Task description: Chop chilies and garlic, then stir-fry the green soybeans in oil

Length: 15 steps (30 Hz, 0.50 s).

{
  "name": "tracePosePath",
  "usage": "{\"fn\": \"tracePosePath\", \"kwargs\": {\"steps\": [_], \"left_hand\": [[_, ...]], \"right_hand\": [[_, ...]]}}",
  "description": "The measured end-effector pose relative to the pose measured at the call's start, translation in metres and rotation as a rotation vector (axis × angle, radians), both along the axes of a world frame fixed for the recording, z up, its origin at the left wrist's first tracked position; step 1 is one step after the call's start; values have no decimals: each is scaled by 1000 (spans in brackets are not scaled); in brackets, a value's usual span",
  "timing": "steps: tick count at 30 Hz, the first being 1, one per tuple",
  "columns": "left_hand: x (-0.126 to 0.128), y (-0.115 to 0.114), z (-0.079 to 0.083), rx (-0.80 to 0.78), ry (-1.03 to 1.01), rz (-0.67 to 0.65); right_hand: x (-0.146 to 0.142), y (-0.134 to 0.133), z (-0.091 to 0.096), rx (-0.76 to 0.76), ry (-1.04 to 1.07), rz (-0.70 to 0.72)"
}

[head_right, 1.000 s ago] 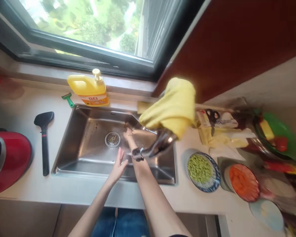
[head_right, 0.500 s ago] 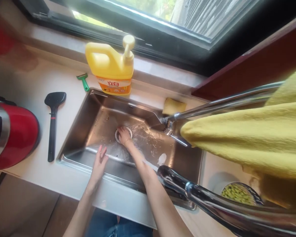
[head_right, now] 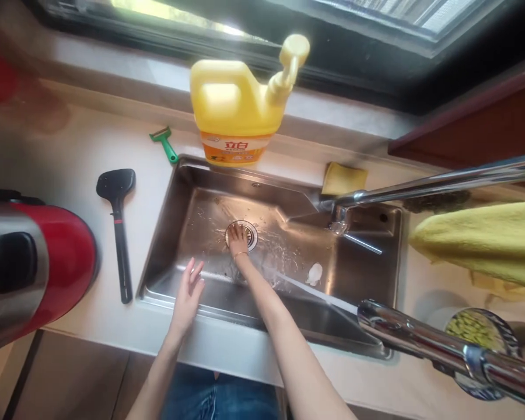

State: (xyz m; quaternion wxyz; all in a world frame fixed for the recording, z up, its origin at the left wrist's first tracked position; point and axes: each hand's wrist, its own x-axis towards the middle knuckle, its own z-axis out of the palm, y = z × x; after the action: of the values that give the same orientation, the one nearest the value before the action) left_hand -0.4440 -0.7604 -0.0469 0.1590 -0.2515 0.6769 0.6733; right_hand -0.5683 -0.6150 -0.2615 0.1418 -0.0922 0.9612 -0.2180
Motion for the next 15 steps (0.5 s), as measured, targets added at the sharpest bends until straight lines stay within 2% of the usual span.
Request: {"fn": "tracePosePath", "kwargs": {"steps": [2,5,6,7,8,9,11,14,15], "left_hand": [[0,-7,2,18,9,-11],[-1,-17,1,27,28,-29],[-2,-21,1,22,32,-37],[-2,-26,1,11,34,-44],[-3,-31,2,-5,35,-48],[-4,-36,3,-22,33,-50],[-6,-45,6,-50,19,-52],[-7,-54,11,-53,3,-59],[-7,-55,12,-48,3,-65]], "right_hand": [[11,-22,10,27,57,68],[1,-97,14,-63,81,348],[-6,-121,13,-68,71,360],[-12,-139,10,-51,52,311],[-16,-149,8,-39,43,280],[-19,-150,6,-17,27,237],[-15,-125,6,39,-20,152],[6,-48,18,117,-107,-7],[16,-21,23,102,-109,-11]]}}
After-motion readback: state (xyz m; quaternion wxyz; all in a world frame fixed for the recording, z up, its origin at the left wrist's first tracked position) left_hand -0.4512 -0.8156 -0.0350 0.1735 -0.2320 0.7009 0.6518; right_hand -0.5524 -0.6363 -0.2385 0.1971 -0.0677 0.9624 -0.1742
